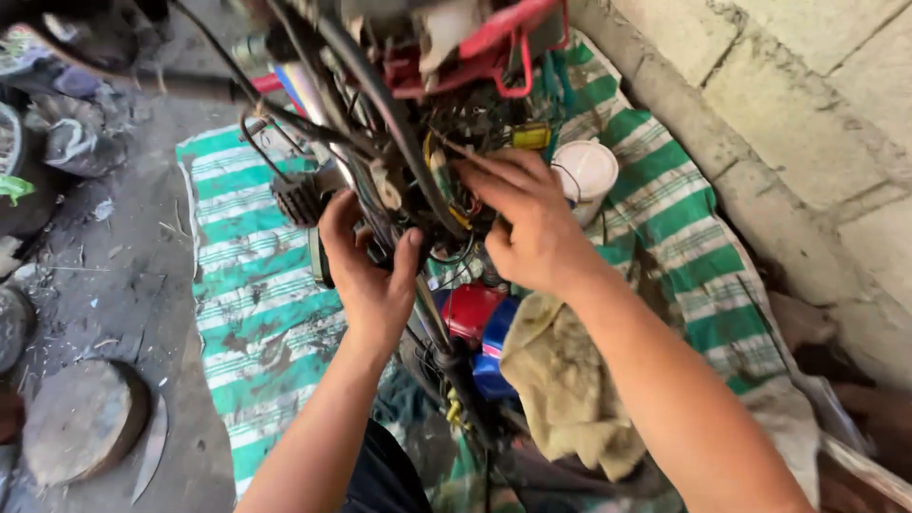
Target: The person works on a blue motorcycle in a cluttered outdoor area. They wipe the handlebars with a cloth, move around the bike, and then focus on the wiring under the dashboard, pulling and manipulating several wires with their hands.
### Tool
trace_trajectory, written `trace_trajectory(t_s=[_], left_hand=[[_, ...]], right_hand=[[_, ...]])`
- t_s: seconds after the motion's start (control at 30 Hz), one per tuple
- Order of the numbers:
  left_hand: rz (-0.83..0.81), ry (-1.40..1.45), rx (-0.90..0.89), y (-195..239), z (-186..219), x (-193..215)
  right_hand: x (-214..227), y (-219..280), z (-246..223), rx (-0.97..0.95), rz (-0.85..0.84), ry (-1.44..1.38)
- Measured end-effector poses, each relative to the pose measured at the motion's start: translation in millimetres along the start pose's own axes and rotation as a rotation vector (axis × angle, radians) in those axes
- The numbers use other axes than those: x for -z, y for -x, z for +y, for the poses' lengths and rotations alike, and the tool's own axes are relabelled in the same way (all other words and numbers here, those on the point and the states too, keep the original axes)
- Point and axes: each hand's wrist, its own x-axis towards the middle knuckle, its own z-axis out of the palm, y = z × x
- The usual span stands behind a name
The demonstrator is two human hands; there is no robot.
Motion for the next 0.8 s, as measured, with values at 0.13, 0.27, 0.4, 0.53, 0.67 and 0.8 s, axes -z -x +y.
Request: trace_trajectory(t_s=[0.13,0.27,0.4,0.53,0.67,0.8], left_hand=[[0.06,0.178,-0.081,9,-26,-2],[0.046,0.315,-0.097,12,-43,-2],[0.018,0.224,-0.109,2,-15,-6],[0.05,0.074,-0.01,5,-4,-6],[0.093,0.106,-0.059,11,-14,-6],[0.109,0.192,-0.135,15,-25,-8]], right_hand=[[7,0,-2,-0.017,-0.059,-0.067],[21,0,-17,-0.054,-0.07,-0.237],[26,-2,-15,-0.108,-0.091,-0.179],[25,1,-15,-0.24,-0.134,-0.068],[18,3,-5,-0.234,0.142,0.029],[15,-7,-9,-0.298,-0.037,0.057]])
